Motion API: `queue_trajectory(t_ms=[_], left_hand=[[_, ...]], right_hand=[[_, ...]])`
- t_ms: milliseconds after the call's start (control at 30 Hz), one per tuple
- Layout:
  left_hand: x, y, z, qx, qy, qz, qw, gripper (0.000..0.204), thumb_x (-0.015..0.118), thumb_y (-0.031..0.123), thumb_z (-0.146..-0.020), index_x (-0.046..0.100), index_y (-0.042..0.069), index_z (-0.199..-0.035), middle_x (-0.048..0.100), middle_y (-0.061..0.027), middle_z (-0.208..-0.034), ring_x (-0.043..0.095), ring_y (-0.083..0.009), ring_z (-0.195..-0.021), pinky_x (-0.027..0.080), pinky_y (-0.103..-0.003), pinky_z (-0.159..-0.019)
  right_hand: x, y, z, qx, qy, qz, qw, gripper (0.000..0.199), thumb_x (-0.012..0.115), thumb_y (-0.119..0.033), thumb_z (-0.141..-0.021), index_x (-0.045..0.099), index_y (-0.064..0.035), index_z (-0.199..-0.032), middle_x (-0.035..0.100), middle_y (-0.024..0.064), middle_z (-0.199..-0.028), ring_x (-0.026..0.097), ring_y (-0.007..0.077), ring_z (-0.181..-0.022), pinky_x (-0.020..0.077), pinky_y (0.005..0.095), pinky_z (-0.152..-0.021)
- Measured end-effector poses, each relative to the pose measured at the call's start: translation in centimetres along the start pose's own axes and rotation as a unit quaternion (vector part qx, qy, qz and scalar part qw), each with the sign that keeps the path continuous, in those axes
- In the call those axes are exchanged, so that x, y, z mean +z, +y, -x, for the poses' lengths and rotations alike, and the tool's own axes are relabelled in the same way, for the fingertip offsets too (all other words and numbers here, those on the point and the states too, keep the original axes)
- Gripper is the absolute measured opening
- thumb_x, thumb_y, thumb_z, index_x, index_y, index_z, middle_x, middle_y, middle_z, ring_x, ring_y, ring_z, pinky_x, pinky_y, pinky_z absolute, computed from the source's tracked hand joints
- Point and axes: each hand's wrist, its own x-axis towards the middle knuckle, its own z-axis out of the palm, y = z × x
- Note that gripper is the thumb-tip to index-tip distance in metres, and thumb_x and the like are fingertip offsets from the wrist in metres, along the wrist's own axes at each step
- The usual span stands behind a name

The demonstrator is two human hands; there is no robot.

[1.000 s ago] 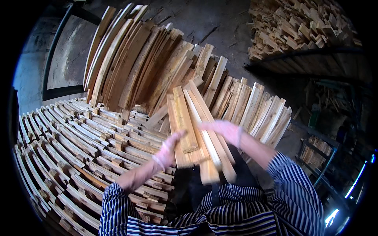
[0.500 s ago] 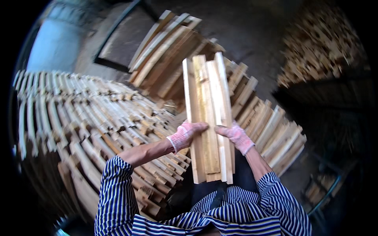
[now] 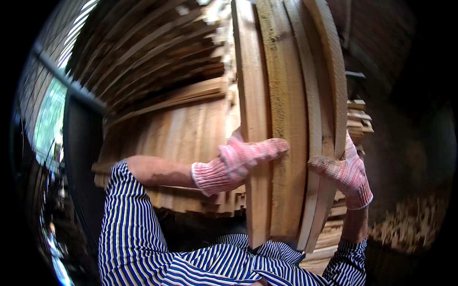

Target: The person picks up wooden planks from a large pile and stacks them onto a metal rack. They handle the planks by hand, wearing pink gloves, and arrange them in neat layers on the rack.

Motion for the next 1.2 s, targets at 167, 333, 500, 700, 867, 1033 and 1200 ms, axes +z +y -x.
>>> queue_trajectory(t_ms=[167,333,500,700,867,1033,1200], left_hand=[[6.8,1.9,16.1,0.248,0.105,-0.678,0.685,0.056,0.036,0.040,-0.107,0.055,-0.003,-0.137,0.052,-0.0203,-0.145,0.053,-0.0313,-0.132,0.048,-0.038,-0.107],[9.7,6.3,30.7,0.259,0.368,-0.667,0.594,0.040,0.054,0.025,-0.101,0.065,-0.007,-0.123,0.067,-0.0175,-0.127,0.058,-0.0256,-0.126,0.043,-0.036,-0.112],[14.1,13.6,41.7,0.241,0.530,-0.310,0.752,0.026,0.070,0.011,-0.090,0.066,-0.002,-0.112,0.072,-0.0094,-0.101,0.071,-0.0207,-0.092,0.059,-0.035,-0.089],[12.0,27.2,57.2,0.117,0.606,-0.334,0.712,0.041,0.076,0.013,-0.084,0.064,-0.007,-0.117,0.073,-0.0175,-0.102,0.074,-0.0291,-0.088,0.062,-0.045,-0.083],[0.0,31.8,63.2,0.005,0.747,-0.530,0.401,0.073,0.070,0.056,-0.085,0.065,-0.004,-0.126,0.066,-0.0207,-0.128,0.064,-0.0320,-0.116,0.048,-0.038,-0.101],[-8.6,33.6,61.0,-0.122,0.712,-0.647,0.243,0.072,0.065,0.056,-0.088,0.062,-0.001,-0.131,0.063,-0.0199,-0.134,0.059,-0.0320,-0.124,0.043,-0.037,-0.107],[-5.5,35.9,56.1,-0.252,0.657,-0.709,0.051,0.062,0.063,0.046,-0.092,0.059,0.000,-0.135,0.062,-0.0191,-0.135,0.058,-0.0304,-0.126,0.042,-0.038,-0.109]], right_hand=[[10.5,-10.5,-1.1,-0.023,-0.143,0.047,0.988,0.081,0.082,-0.021,-0.079,0.043,-0.0029,-0.148,0.060,0.0094,-0.131,0.058,0.0125,-0.109,0.0513,0.0297,-0.093],[26.2,-15.9,-4.7,-0.053,-0.333,-0.044,0.940,0.095,0.086,-0.048,-0.075,0.038,0.0037,-0.139,0.060,0.0216,-0.129,0.065,0.0247,-0.108,0.0550,0.0357,-0.092],[43.5,-19.4,-6.0,-0.067,-0.388,0.041,0.918,0.109,0.079,-0.063,-0.074,0.034,0.0149,-0.135,0.066,0.0281,-0.109,0.070,0.0304,-0.096,0.0574,0.0389,-0.082],[60.3,-24.9,-6.0,0.006,-0.406,-0.069,0.911,0.109,0.077,-0.060,-0.074,0.040,0.0231,-0.134,0.063,0.0325,-0.116,0.069,0.0334,-0.103,0.0563,0.0351,-0.085],[64.6,-26.7,-7.8,-0.082,-0.518,-0.003,0.851,0.080,0.078,-0.051,-0.074,0.059,0.0048,-0.127,0.069,0.0209,-0.105,0.071,0.0285,-0.095,0.0623,0.0397,-0.069],[59.0,-24.6,-7.9,-0.259,-0.525,0.054,0.809,0.075,0.074,-0.044,-0.071,0.053,-0.0018,-0.130,0.072,0.0191,-0.097,0.072,0.0318,-0.085,0.0573,0.0387,-0.072],[48.1,-22.5,-7.2,-0.315,-0.481,0.107,0.811,0.077,0.075,-0.045,-0.068,0.053,0.0009,-0.126,0.071,0.0219,-0.095,0.069,0.0387,-0.092,0.0541,0.0430,-0.078]])
